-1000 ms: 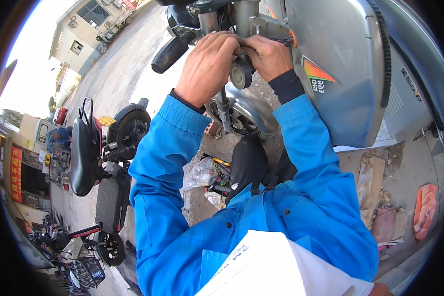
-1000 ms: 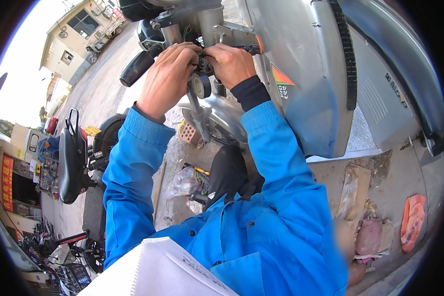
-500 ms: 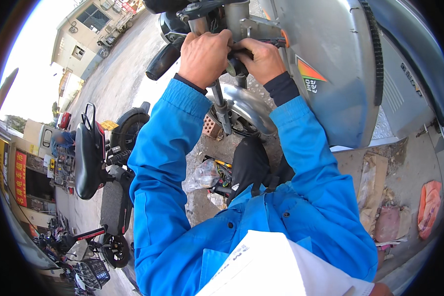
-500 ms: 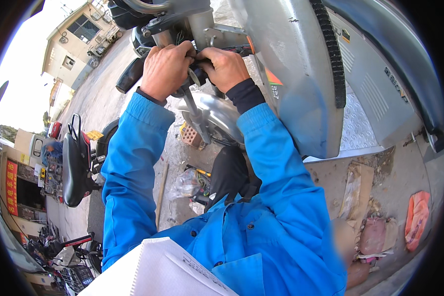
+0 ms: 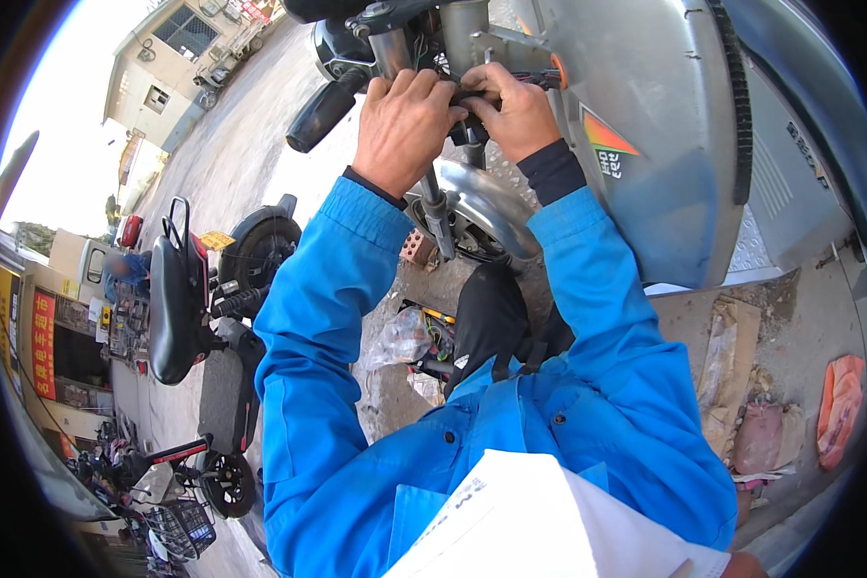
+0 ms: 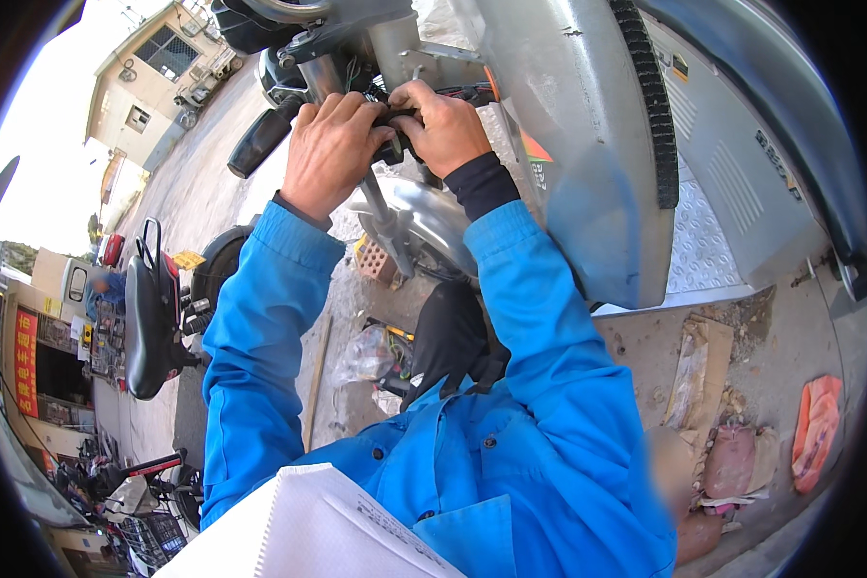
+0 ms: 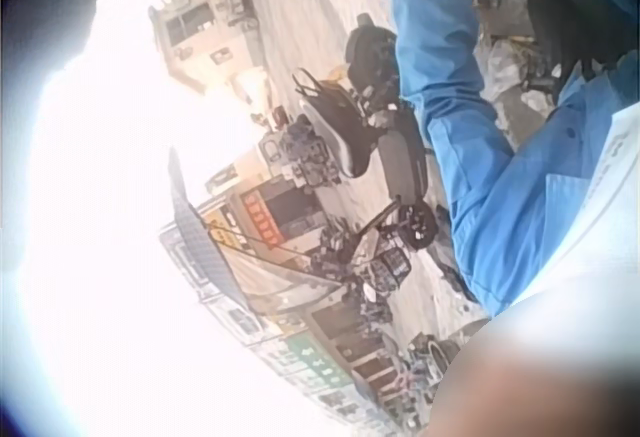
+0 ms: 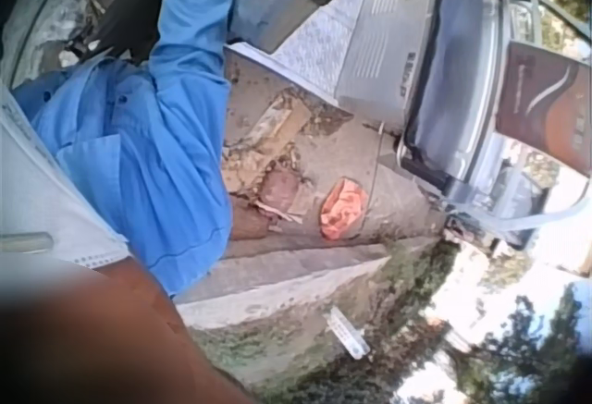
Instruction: The person repairs the wiring of an electric scooter's handlebar assembly. They strip wire ends, connect wires, and secure them with electrical tape. The person uses pliers and electrical tape to complete the repair.
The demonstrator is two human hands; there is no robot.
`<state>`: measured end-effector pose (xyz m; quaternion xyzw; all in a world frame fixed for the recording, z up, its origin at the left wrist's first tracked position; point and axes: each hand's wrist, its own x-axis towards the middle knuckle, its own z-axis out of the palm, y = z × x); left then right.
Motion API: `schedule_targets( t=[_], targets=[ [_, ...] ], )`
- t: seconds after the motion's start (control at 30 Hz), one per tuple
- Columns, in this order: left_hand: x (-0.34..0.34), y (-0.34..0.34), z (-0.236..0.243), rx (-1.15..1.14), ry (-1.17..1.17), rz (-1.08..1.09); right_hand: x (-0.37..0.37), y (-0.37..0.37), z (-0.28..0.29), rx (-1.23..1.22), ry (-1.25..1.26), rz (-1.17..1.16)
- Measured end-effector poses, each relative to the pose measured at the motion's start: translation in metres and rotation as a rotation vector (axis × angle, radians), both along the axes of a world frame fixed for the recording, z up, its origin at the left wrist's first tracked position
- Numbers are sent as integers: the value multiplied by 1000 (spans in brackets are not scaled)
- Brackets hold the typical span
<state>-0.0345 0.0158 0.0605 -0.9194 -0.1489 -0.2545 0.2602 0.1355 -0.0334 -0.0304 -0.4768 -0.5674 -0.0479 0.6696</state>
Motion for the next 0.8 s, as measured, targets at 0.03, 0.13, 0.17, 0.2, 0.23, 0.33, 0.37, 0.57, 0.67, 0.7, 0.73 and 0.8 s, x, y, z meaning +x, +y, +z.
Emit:
schedule_targets(
  t=[0.03, 0.13, 0.17, 0.2, 0.23, 0.33, 0.37, 0.57, 0.67, 0.7, 0.73, 0.8],
  targets=[
    [0, -1, -1, 0, -6, -2, 0, 0, 0, 5, -1, 7],
    [2, -3, -2, -12, -34, 21, 1, -2, 1, -53, -21, 11],
    [3, -3, -2, 13, -74, 3, 2, -3, 2, -57, -18, 14],
    [4, -2, -2, 40, -113, -17, 2, -4, 3, -61, -14, 16],
    [5, -2, -2, -9, -125, -20, 2, -6, 3, -63, -29, 1],
    [10, 2, -2, 1, -106, 1, 0, -8, 6, -31, -61, -16],
    [11, 3, -3, 8, -105, 9, 0, -8, 6, 5, -60, -8],
    [7, 4, -4, 1, -125, -57, 4, -9, 3, 25, -122, 14],
    [-3, 3, 7, -13, -51, -89, 3, -8, 0, 35, -83, 52],
    [-5, 1, 10, -15, -4, -79, 2, -7, 0, 43, -55, 76],
    [-6, -1, 12, -4, 36, -35, 1, -7, -1, 34, -32, 87],
    [-3, -4, 13, 68, 77, 9, 0, -6, -2, 1, 23, 108]
  ],
)
